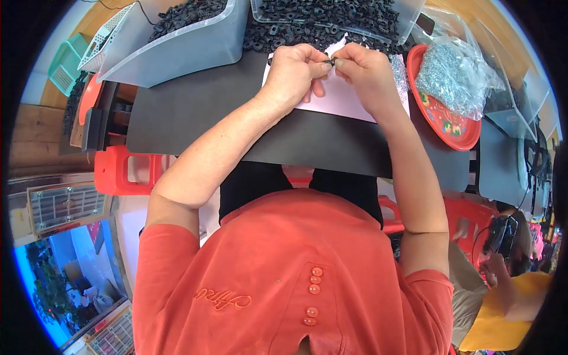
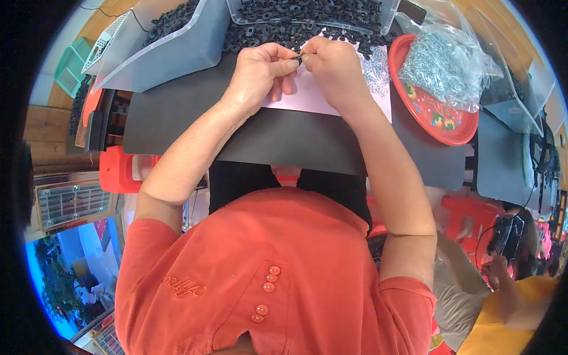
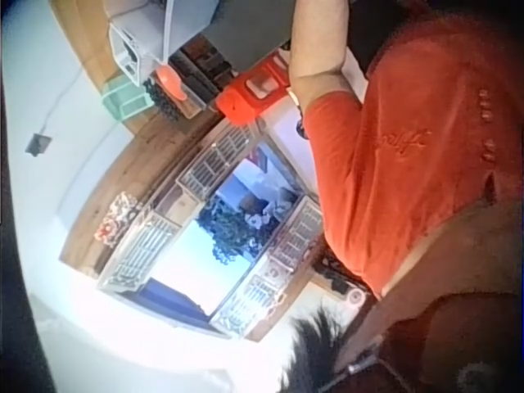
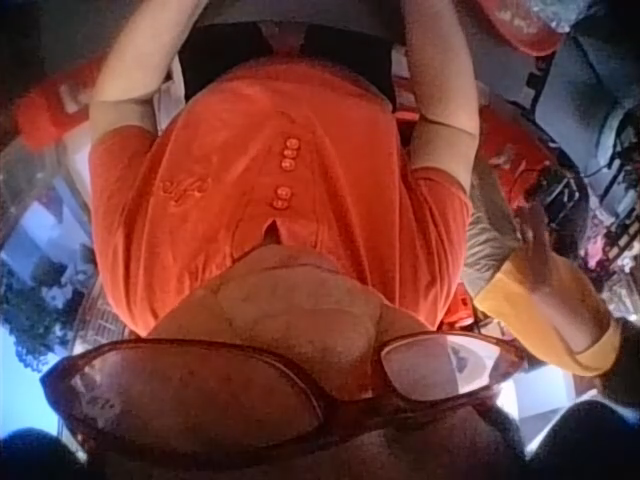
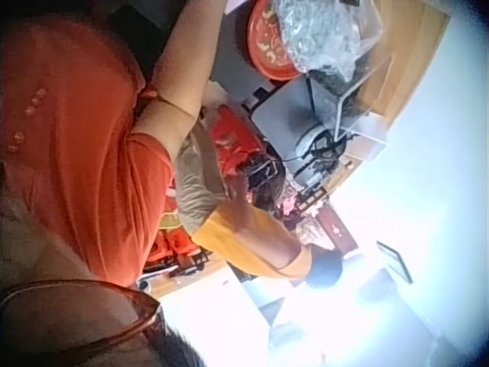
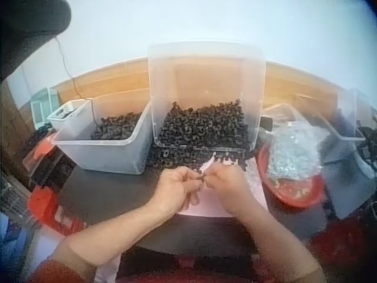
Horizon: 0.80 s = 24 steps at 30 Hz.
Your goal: Manual assembly of small black plastic rings onto a template or other components at a workbench.
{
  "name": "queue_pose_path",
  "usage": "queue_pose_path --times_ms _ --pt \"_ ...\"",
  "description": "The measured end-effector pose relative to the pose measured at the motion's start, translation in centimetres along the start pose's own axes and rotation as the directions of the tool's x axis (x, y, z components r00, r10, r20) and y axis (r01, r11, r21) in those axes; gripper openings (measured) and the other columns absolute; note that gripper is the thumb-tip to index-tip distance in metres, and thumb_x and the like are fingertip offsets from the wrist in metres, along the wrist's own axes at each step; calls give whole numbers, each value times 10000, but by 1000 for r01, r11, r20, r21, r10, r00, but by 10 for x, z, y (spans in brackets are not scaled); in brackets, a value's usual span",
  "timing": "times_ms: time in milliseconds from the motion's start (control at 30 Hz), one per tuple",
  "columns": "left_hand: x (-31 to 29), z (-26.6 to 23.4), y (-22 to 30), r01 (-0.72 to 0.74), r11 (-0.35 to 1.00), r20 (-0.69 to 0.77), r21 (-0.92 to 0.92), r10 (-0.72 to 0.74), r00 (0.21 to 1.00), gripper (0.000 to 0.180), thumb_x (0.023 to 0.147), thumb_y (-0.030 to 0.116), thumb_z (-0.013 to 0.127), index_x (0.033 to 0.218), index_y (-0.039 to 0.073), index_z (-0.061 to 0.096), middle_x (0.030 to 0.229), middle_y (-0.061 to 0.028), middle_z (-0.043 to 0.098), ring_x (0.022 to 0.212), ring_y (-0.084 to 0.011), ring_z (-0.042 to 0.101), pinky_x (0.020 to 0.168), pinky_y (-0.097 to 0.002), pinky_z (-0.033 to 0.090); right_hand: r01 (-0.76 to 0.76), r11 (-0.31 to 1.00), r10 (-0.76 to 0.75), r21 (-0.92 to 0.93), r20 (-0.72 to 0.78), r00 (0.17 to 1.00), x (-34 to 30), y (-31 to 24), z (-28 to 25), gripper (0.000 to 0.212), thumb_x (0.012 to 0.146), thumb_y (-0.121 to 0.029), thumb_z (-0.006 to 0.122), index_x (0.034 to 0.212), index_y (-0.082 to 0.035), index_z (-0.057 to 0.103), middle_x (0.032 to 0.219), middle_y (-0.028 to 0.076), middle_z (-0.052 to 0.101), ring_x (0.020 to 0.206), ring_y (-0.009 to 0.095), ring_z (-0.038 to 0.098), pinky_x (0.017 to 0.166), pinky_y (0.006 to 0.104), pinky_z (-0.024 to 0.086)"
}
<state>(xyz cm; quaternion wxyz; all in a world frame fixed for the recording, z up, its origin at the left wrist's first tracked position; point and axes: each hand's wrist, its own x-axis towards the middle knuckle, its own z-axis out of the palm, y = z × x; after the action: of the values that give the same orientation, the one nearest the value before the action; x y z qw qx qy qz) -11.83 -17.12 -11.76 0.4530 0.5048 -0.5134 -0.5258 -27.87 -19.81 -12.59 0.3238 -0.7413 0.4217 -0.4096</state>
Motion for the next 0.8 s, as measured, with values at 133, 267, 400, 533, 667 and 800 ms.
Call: queue_pose_path --times_ms 133,267,400,533,667,800 --pt "-4 -3 1 10 1000 9 -8 -10 1000 64 866 31 611 882 -32 606 689 -74 621 450 -98 538 336 -217 347 53 993 -59 -107 -51 997 0 -7 7 132 748 -96 552 772 13 625 632 171 591 557 289 573 546 374 438" --pt "-6 1 2 11 1000 3 -4 -11 1000 63 869 32 605 876 -30 607 683 -71 619 441 -98 533 336 -218 344 37 996 -43 -80 -75 996 -2 -3 6 126 741 -87 549 764 8 630 621 172 592 561 303 584 548 384 448" --pt "-7 2 1 0 1000 -16 11 0 1000 49 862 23 602 874 -23 611 675 -66 614 440 -94 531 345 -219 346 19 996 -27 -91 -87 996 -3 -8 9 118 733 -82 554 760 3 631 633 179 599 582 317 602 560 395 459" --pt "-6 6 -7 -90 994 -57 54 93 994 27 841 6 610 852 -16 623 663 -51 606 433 -94 520 379 -233 367 104 948 -153 -301 -142 978 -4 -5 17 90 725 -60 551 747 -2 616 651 179 607 610 329 616 573 414 478" --pt "-7 6 -8 -78 996 -98 51 83 992 11 822 -1 629 828 -10 630 657 -32 602 467 -78 510 422 -233 385 235 807 -377 -541 -165 912 -5 -2 25 81 798 -75 567 801 -9 613 707 150 637 629 317 629 582 385 489" --pt "-3 5 -12 -187 972 -173 145 211 962 17 804 0 652 811 -1 637 664 -9 607 552 -50 499 473 -218 393 242 739 -433 -629 -168 885 -7 -8 32 65 800 -66 570 800 -9 601 735 151 640 670 336 629 598 394 495"
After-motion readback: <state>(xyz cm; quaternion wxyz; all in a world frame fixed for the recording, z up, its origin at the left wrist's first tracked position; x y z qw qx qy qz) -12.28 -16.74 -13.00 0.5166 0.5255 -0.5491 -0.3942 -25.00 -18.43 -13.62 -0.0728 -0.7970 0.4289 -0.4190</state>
